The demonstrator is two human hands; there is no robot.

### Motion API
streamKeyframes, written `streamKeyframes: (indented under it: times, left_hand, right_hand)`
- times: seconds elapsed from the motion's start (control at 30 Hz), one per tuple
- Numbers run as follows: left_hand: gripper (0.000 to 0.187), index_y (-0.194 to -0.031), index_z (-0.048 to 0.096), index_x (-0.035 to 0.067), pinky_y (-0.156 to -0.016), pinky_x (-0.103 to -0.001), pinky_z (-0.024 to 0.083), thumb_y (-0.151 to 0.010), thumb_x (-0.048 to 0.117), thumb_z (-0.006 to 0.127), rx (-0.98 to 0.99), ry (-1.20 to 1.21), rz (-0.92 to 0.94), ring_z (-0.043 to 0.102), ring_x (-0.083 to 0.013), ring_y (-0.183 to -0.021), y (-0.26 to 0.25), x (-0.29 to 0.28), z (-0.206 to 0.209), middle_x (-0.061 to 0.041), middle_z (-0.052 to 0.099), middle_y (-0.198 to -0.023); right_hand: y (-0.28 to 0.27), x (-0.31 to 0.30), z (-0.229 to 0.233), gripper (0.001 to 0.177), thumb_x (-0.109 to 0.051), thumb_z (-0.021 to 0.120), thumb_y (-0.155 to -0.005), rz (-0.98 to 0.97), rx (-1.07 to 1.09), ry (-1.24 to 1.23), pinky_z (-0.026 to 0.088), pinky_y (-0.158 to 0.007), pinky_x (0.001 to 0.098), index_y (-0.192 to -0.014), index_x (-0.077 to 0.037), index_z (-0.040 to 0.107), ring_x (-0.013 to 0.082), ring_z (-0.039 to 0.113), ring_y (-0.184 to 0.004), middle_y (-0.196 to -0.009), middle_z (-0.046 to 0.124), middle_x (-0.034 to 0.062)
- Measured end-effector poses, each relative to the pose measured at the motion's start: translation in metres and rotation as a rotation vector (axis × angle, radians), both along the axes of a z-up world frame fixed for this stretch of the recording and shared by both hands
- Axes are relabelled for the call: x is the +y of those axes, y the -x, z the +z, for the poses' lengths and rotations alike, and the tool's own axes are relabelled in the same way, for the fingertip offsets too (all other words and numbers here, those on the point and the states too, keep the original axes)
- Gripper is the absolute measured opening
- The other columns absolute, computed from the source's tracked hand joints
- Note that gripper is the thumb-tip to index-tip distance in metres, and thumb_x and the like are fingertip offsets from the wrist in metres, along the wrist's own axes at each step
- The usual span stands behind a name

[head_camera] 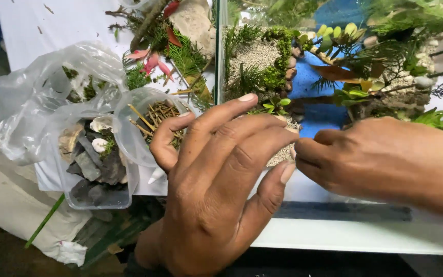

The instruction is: A person is decorating a miniature landscape inside a glass terrarium by placing twigs and using a spoon to move sand.

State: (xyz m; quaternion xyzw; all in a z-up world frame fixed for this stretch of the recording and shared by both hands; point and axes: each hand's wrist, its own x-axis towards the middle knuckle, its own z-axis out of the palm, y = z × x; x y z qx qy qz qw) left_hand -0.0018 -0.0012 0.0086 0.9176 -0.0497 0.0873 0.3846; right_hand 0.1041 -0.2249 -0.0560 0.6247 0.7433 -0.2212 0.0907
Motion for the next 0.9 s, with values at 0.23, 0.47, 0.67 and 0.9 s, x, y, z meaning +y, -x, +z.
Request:
streamKeyframes:
  times: [0.23, 0.47, 0.67, 0.9]
  left_hand:
    - [0.016, -0.114, 0.068, 0.016, -0.109, -0.05, 0.025, -0.103, 0.02, 0.057, -0.029, -0.036, -0.034, 0.069, -0.0329, -0.129, -0.001, 0.003, -0.002, -0.002, 0.073, -0.121]
    - [0.014, -0.111, 0.067, 0.016, -0.107, -0.054, 0.027, -0.102, 0.016, 0.057, 0.013, 0.002, -0.003, 0.071, -0.0361, -0.127, -0.002, -0.001, 0.004, -0.003, 0.074, -0.117]
    - [0.017, -0.116, 0.069, 0.015, -0.106, -0.054, 0.026, -0.102, 0.016, 0.058, -0.022, -0.026, -0.038, 0.071, -0.0341, -0.127, -0.001, 0.002, 0.0, -0.003, 0.073, -0.118]
    - [0.015, -0.108, 0.068, 0.015, -0.104, -0.053, 0.026, -0.1, 0.014, 0.055, -0.037, -0.016, 0.002, 0.072, -0.0351, -0.124, -0.002, -0.002, 0.0, -0.003, 0.074, -0.113]
  right_hand:
    - [0.013, -0.006, -0.028, 0.021, 0.005, 0.063, -0.084, -0.007, -0.06, -0.055, 0.059, -0.034, 0.0416, -0.087, -0.015, 0.064, 0.0245, 0.063, -0.063, -0.083, 0.059, 0.0094]
    - [0.016, -0.006, -0.032, 0.018, 0.002, 0.064, -0.084, -0.025, 0.058, 0.32, 0.058, -0.04, 0.0492, -0.084, -0.016, 0.065, 0.0273, 0.065, -0.061, -0.087, 0.061, 0.0113]
    - [0.029, -0.011, -0.039, 0.019, -0.001, 0.065, -0.076, 0.005, -0.017, 0.138, 0.055, -0.042, 0.0495, -0.082, -0.019, 0.068, 0.032, 0.07, -0.06, -0.085, 0.069, 0.0172]
    - [0.049, 0.024, -0.037, 0.031, 0.003, 0.042, -0.083, -0.161, -0.302, 0.064, 0.053, -0.061, 0.0435, -0.101, -0.014, 0.061, 0.0264, 0.066, -0.073, -0.091, 0.064, 0.0101]
